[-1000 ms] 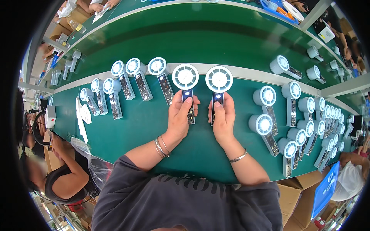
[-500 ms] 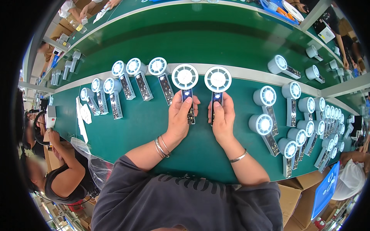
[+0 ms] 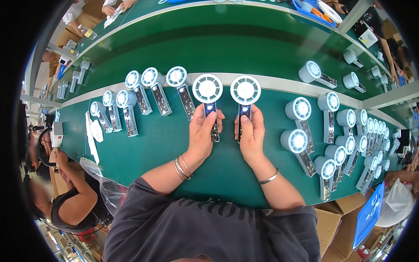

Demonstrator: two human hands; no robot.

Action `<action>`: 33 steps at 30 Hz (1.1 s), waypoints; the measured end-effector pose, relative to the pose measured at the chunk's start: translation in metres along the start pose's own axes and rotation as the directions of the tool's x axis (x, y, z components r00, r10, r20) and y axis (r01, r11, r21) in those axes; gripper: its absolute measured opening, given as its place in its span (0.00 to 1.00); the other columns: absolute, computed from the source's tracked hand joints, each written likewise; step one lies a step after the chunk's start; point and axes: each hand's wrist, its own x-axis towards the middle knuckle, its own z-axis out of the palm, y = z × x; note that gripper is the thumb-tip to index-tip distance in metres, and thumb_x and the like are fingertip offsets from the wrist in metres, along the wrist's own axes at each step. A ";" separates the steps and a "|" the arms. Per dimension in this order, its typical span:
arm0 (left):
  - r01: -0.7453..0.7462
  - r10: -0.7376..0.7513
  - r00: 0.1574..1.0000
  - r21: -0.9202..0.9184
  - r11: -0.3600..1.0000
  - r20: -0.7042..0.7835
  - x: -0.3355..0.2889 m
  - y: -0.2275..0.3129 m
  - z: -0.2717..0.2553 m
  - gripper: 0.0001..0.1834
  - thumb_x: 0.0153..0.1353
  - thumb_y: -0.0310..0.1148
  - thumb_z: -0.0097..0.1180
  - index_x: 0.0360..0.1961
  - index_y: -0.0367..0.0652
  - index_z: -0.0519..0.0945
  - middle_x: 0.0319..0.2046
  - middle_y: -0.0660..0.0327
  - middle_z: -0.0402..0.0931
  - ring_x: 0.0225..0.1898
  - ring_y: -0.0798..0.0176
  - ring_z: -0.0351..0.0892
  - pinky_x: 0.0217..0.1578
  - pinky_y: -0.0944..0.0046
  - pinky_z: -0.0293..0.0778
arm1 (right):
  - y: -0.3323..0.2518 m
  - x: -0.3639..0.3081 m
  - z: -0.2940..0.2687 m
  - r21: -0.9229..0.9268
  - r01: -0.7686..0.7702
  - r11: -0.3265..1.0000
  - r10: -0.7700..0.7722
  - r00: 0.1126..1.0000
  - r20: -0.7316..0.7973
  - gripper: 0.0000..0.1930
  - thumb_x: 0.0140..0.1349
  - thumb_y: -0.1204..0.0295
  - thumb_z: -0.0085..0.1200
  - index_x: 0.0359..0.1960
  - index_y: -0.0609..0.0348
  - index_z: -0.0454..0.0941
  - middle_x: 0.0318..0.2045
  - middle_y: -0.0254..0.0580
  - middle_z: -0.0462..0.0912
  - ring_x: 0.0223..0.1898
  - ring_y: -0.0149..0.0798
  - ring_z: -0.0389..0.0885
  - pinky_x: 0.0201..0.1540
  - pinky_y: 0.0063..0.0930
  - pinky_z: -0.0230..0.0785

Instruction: The person assembles small handheld electronic devices on a green workbench. They pick up circuit boards and white plastic housings, attach the housings to the boards, and place the completed units in a row. The person occasionally picks up two units to compare them side-by-side before continuing the assembly.

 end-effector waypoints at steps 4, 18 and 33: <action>0.006 -0.005 1.000 -0.032 0.999 0.018 0.000 0.001 -0.001 0.15 0.63 0.30 0.48 0.49 0.37 0.65 0.32 0.62 0.72 0.28 0.76 0.68 0.27 0.75 0.67 | 0.001 0.000 -0.001 -0.034 0.011 0.999 -0.011 1.000 0.012 0.14 0.64 0.70 0.35 0.48 0.62 0.63 0.28 0.38 0.73 0.20 0.26 0.69 0.18 0.17 0.63; 0.010 -0.010 1.000 -0.008 1.000 0.004 0.000 0.002 0.000 0.14 0.63 0.33 0.47 0.48 0.39 0.66 0.32 0.61 0.73 0.27 0.73 0.69 0.28 0.74 0.68 | 0.001 0.000 0.001 -0.004 -0.006 1.000 0.006 1.000 0.007 0.16 0.64 0.70 0.39 0.51 0.66 0.61 0.27 0.36 0.71 0.19 0.22 0.66 0.17 0.15 0.61; -0.061 0.055 0.998 0.289 0.956 0.030 0.001 0.004 0.002 0.12 0.61 0.29 0.50 0.45 0.39 0.68 0.31 0.65 0.73 0.31 0.75 0.71 0.31 0.72 0.69 | -0.003 -0.001 -0.004 -0.007 -0.226 0.974 0.223 0.965 -0.139 0.17 0.62 0.67 0.45 0.51 0.56 0.62 0.26 0.34 0.73 0.20 0.23 0.68 0.19 0.15 0.62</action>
